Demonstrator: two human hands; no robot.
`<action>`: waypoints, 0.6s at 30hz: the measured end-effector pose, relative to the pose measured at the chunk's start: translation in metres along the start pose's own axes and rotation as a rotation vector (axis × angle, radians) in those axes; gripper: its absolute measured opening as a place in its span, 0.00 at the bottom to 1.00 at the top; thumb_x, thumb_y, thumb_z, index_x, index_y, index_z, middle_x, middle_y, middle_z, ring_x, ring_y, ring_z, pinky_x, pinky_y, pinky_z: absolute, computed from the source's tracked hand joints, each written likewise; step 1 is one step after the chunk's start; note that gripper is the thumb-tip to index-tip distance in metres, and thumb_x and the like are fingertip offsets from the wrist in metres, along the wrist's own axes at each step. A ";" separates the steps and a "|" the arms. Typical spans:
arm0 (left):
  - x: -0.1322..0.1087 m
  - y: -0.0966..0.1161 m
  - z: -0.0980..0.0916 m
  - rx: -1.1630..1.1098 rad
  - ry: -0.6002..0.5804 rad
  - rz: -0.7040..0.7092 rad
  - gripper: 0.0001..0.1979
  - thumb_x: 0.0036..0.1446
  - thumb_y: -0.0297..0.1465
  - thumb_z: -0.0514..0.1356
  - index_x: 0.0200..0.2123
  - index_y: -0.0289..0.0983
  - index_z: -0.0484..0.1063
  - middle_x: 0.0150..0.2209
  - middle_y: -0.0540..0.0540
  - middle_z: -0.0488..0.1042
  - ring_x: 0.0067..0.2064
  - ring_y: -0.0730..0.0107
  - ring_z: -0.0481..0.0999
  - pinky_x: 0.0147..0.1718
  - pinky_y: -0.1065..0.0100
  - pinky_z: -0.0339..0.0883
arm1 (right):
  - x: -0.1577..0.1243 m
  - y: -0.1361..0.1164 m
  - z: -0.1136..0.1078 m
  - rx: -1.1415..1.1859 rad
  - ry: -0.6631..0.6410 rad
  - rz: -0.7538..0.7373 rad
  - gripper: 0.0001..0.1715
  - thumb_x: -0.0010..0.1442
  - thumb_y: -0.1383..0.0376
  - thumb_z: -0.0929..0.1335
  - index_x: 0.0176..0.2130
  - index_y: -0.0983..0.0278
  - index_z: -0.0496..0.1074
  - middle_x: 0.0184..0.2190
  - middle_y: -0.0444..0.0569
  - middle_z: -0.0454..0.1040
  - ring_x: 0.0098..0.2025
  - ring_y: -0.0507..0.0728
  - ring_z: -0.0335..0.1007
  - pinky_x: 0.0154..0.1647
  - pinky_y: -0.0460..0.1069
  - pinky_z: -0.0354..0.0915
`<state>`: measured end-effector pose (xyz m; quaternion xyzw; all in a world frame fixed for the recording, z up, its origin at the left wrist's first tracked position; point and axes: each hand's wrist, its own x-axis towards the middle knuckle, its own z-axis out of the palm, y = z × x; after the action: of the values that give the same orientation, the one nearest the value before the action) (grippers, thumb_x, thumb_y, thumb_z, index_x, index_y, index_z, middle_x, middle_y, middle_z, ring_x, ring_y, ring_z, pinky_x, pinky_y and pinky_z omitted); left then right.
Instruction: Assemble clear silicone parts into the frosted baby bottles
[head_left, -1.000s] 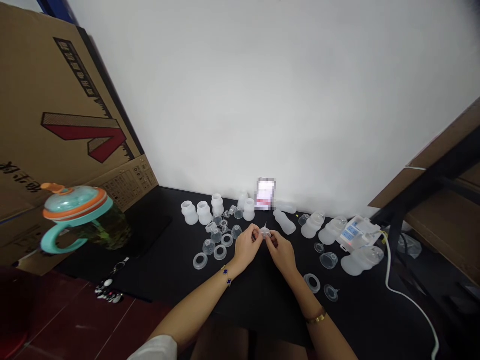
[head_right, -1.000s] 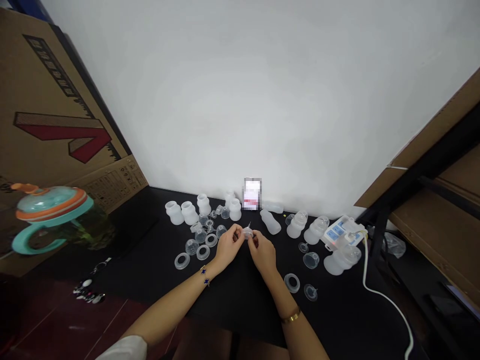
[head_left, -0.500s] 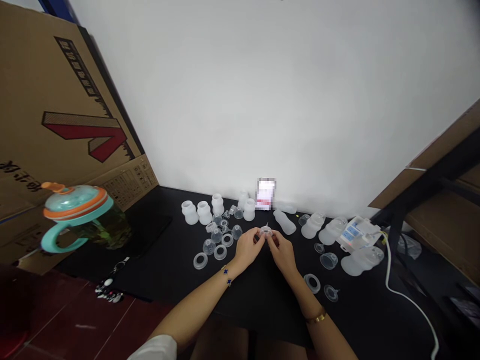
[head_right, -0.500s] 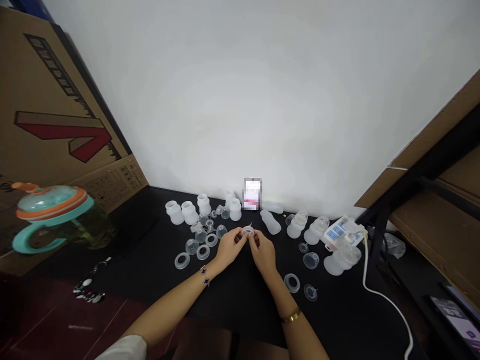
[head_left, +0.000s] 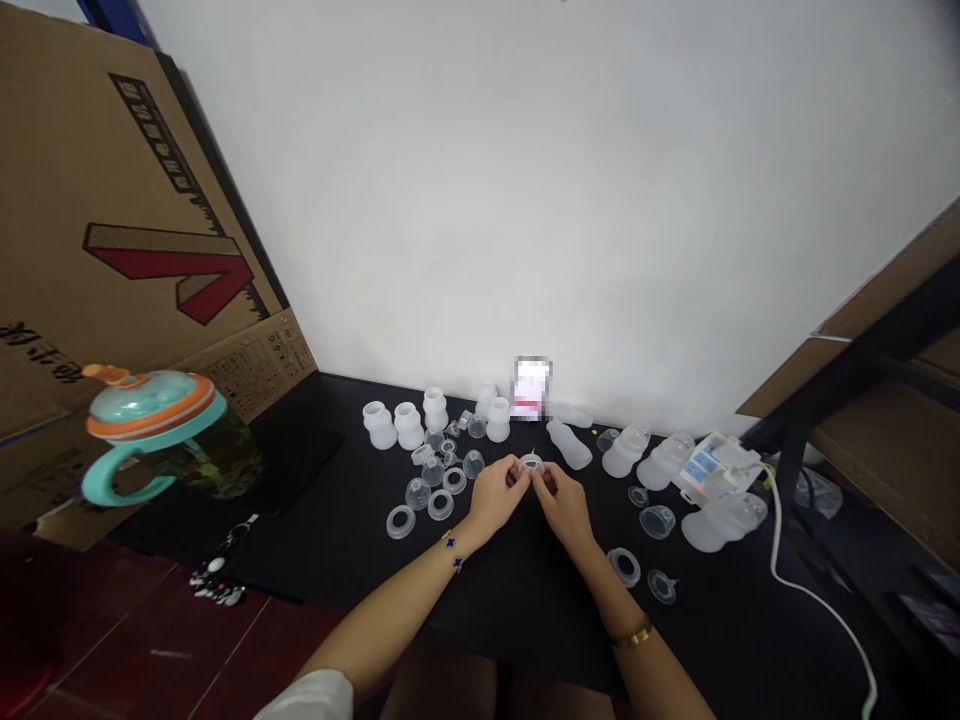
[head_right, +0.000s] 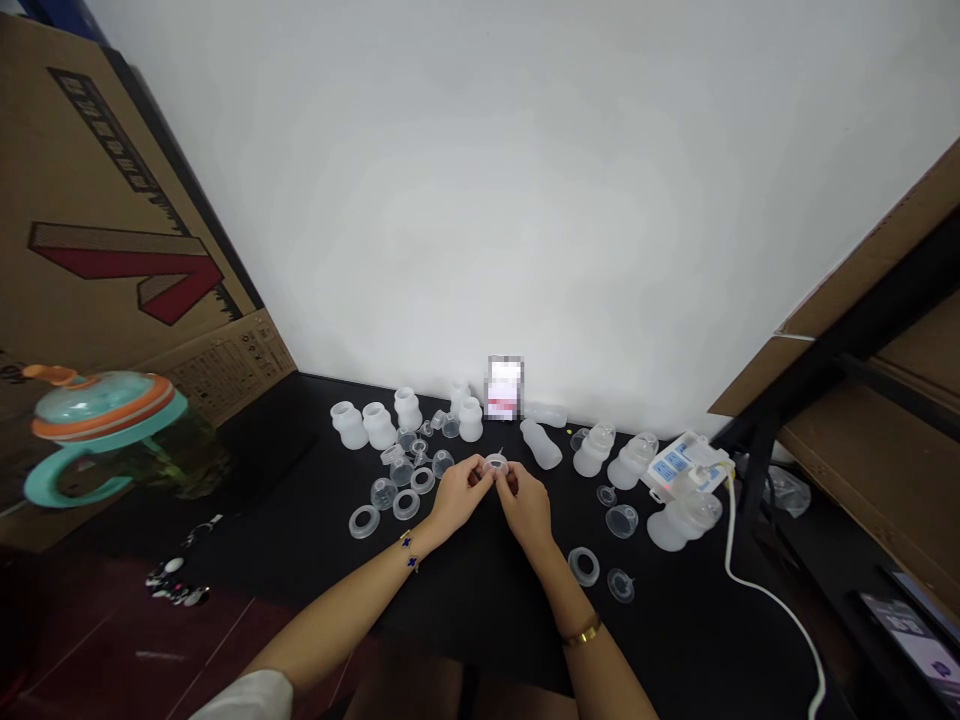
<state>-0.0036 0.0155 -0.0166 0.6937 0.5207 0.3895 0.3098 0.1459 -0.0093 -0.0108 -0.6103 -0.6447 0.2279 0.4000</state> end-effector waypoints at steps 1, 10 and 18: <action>0.000 0.000 0.000 -0.002 -0.001 -0.004 0.12 0.62 0.38 0.57 0.29 0.38 0.69 0.27 0.52 0.72 0.28 0.72 0.69 0.29 0.70 0.55 | 0.000 0.000 0.000 0.000 -0.001 0.000 0.18 0.66 0.52 0.63 0.36 0.60 0.74 0.27 0.45 0.77 0.28 0.56 0.73 0.31 0.48 0.59; 0.000 0.000 0.000 -0.014 0.004 0.006 0.12 0.62 0.37 0.58 0.28 0.38 0.67 0.26 0.53 0.70 0.28 0.72 0.68 0.29 0.70 0.54 | 0.000 -0.001 0.001 -0.006 0.007 -0.014 0.18 0.65 0.52 0.63 0.35 0.60 0.74 0.26 0.46 0.76 0.27 0.56 0.72 0.30 0.48 0.59; 0.000 -0.001 0.000 -0.013 0.002 0.004 0.12 0.61 0.37 0.58 0.27 0.38 0.66 0.25 0.53 0.69 0.27 0.73 0.67 0.28 0.70 0.53 | -0.001 0.000 0.001 -0.015 0.007 -0.011 0.18 0.66 0.51 0.63 0.34 0.60 0.73 0.24 0.44 0.74 0.26 0.55 0.69 0.29 0.47 0.58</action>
<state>-0.0035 0.0152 -0.0173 0.6924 0.5168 0.3943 0.3130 0.1449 -0.0100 -0.0116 -0.6105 -0.6484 0.2185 0.3989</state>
